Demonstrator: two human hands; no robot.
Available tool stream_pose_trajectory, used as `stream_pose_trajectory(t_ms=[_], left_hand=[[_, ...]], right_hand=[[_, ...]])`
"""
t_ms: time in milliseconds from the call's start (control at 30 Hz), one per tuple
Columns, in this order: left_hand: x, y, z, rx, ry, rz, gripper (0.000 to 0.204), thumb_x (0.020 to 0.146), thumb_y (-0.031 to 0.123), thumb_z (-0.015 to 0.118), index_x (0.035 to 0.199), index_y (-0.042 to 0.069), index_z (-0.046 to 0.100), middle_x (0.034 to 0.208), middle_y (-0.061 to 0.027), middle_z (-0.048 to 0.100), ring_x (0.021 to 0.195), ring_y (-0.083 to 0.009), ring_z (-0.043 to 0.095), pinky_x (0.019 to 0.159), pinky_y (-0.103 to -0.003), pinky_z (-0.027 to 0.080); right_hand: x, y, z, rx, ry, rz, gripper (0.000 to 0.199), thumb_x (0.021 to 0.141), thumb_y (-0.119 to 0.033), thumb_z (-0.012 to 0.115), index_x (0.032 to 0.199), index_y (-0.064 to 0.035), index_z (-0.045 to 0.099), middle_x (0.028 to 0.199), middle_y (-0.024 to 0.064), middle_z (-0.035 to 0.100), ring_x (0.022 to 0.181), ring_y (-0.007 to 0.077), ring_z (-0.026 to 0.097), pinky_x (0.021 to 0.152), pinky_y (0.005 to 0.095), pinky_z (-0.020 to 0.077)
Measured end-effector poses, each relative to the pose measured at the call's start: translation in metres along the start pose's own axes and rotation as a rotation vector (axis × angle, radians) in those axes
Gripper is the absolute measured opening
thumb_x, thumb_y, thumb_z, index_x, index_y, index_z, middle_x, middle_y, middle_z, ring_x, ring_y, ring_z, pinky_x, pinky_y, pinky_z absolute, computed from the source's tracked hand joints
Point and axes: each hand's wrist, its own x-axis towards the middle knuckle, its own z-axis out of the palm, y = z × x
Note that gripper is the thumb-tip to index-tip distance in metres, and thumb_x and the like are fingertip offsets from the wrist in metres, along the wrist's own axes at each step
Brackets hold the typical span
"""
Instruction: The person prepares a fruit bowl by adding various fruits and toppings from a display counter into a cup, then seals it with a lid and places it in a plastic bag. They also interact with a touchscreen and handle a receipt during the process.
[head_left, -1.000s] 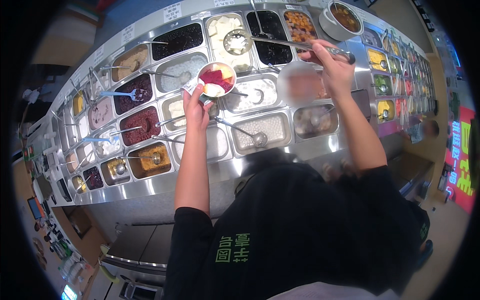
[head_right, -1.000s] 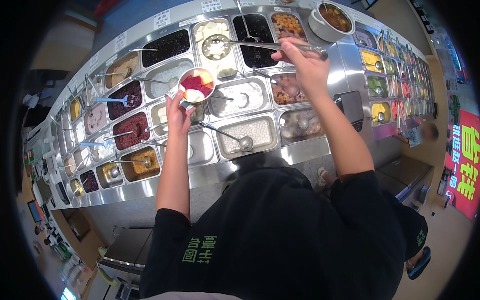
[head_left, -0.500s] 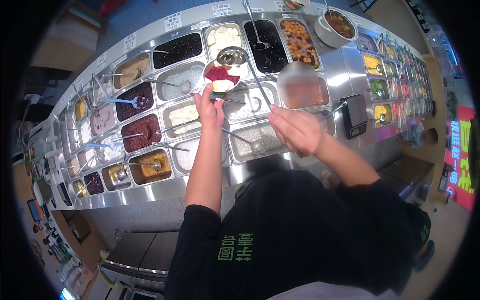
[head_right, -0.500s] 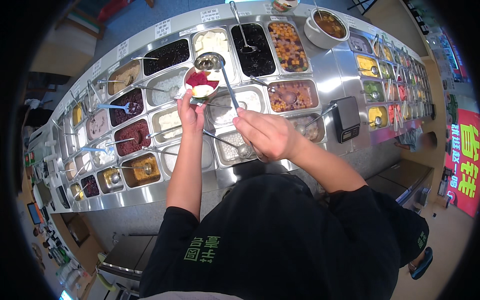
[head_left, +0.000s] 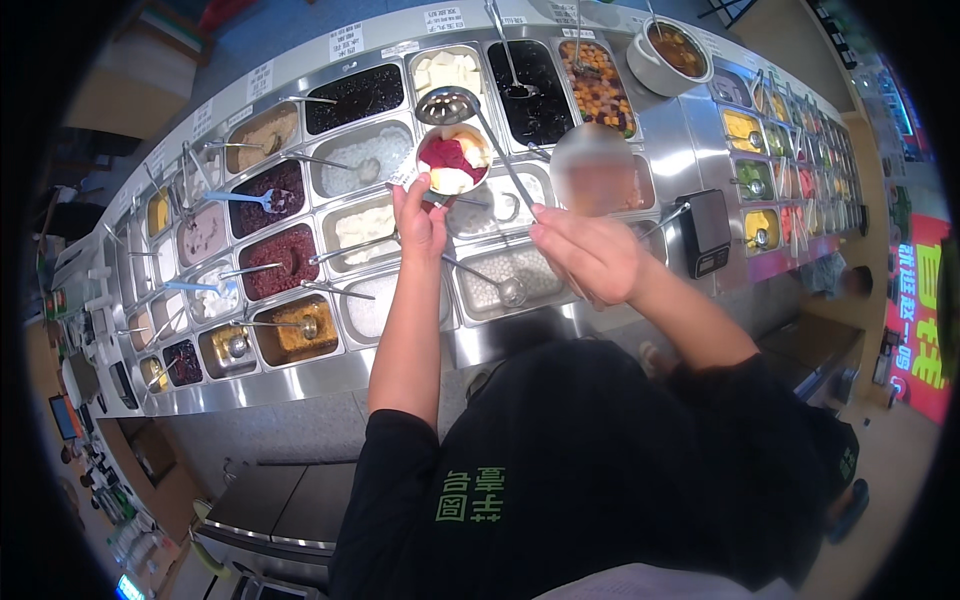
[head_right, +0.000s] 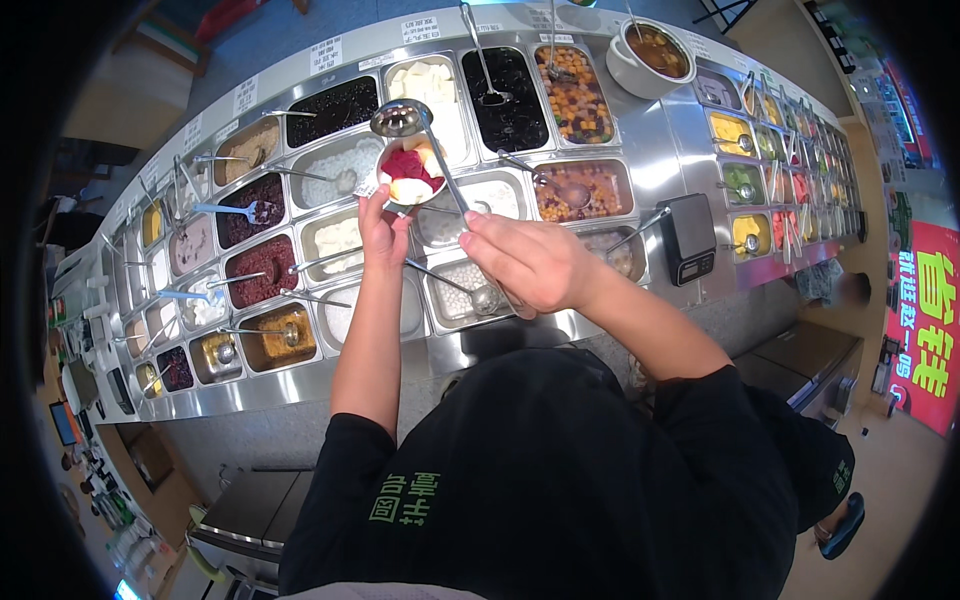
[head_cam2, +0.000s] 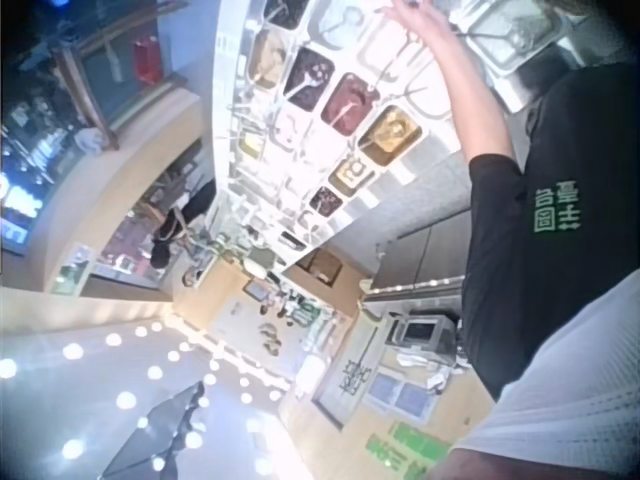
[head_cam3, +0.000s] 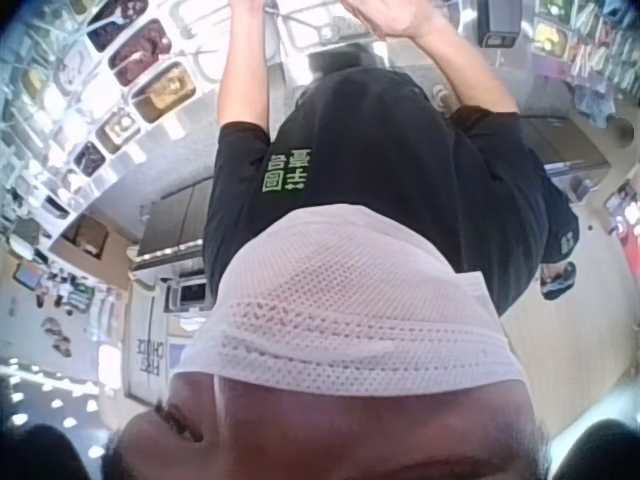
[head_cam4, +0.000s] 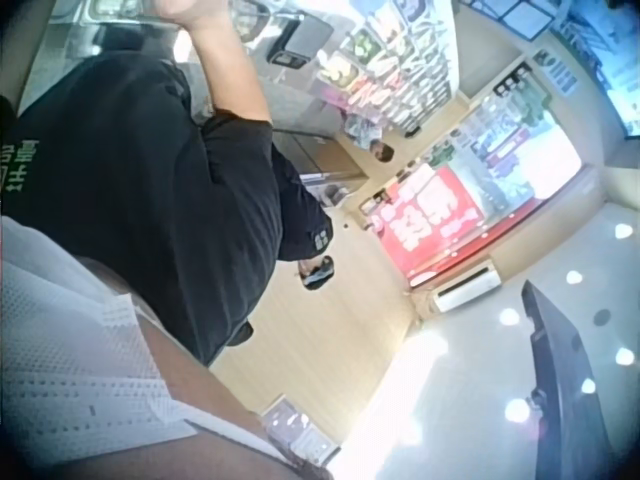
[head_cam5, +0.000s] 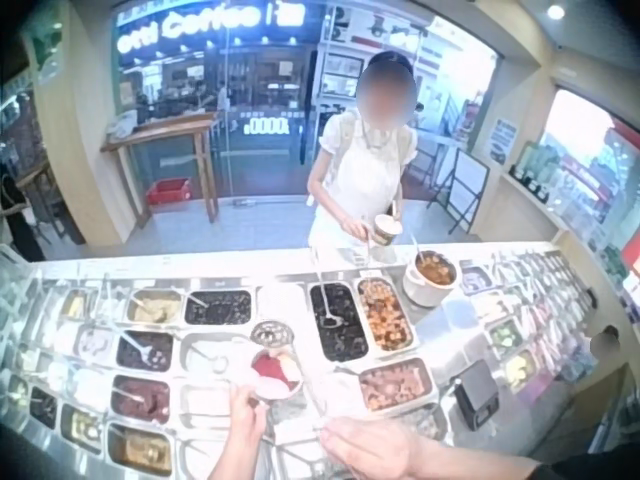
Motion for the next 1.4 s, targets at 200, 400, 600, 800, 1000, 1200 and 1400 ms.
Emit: stream_pose_trajectory(t_ms=[200,400,600,800,1000,1200,1400], left_hand=[[0.000,0.006,0.001,-0.006,-0.019,0.001,0.048,0.088,0.015,0.063,0.131,0.011,0.042,0.122,-0.0087,0.057,0.112,-0.0255,0.057,0.088,-0.050,0.050],[0.003,0.011,0.010,-0.001,-0.022,0.004,0.048,0.088,0.016,0.064,0.130,0.013,0.043,0.121,-0.0082,0.057,0.112,-0.0254,0.057,0.087,-0.050,0.050],[0.010,0.012,0.011,0.014,-0.011,-0.028,0.048,0.088,0.018,0.066,0.129,0.012,0.043,0.121,-0.0081,0.057,0.110,-0.0253,0.058,0.083,-0.048,0.051],[0.004,0.021,0.023,0.027,-0.020,-0.024,0.048,0.089,0.021,0.067,0.127,0.009,0.042,0.119,-0.0106,0.058,0.106,-0.0267,0.061,0.076,-0.046,0.054],[0.004,0.024,0.017,0.038,-0.044,-0.024,0.049,0.089,0.022,0.066,0.128,0.009,0.040,0.118,-0.0123,0.059,0.103,-0.0278,0.062,0.072,-0.044,0.055],[0.003,0.026,0.021,0.027,-0.062,-0.034,0.047,0.090,0.022,0.065,0.127,0.008,0.040,0.120,-0.0129,0.058,0.104,-0.0276,0.061,0.072,-0.045,0.055],[0.001,0.031,0.028,0.036,-0.096,-0.028,0.049,0.089,0.021,0.066,0.130,0.009,0.040,0.121,-0.0115,0.058,0.107,-0.0272,0.060,0.076,-0.046,0.054]], right_hand=[[-0.005,0.000,0.002,-0.065,-0.123,-0.155,0.028,0.079,-0.007,0.059,0.100,0.0114,0.064,0.098,0.0254,0.067,0.086,0.0337,0.070,0.075,0.0369,0.0603],[0.002,-0.007,-0.005,-0.040,-0.173,-0.137,0.030,0.077,-0.006,0.059,0.101,0.0112,0.064,0.101,0.0259,0.066,0.087,0.0332,0.069,0.076,0.0365,0.0602],[-0.001,-0.006,-0.005,-0.124,-0.129,-0.169,0.034,0.074,-0.011,0.061,0.103,0.0053,0.066,0.105,0.0211,0.067,0.087,0.0287,0.070,0.079,0.0333,0.0585],[-0.003,-0.008,-0.007,-0.114,-0.143,-0.134,0.036,0.075,-0.012,0.059,0.106,0.0056,0.065,0.107,0.0209,0.066,0.090,0.0300,0.069,0.080,0.0343,0.0583],[0.002,-0.013,-0.009,-0.130,-0.157,-0.159,0.037,0.074,-0.011,0.059,0.106,0.0058,0.064,0.108,0.0215,0.065,0.089,0.0301,0.069,0.080,0.0342,0.0584],[-0.001,-0.021,-0.010,-0.155,-0.136,-0.148,0.039,0.071,-0.011,0.061,0.106,0.0059,0.064,0.109,0.0219,0.065,0.088,0.0300,0.069,0.077,0.0338,0.0590],[0.001,-0.026,-0.015,-0.127,-0.072,-0.058,0.033,0.075,-0.005,0.065,0.106,0.0055,0.064,0.107,0.0218,0.066,0.087,0.0290,0.070,0.073,0.0331,0.0584]])
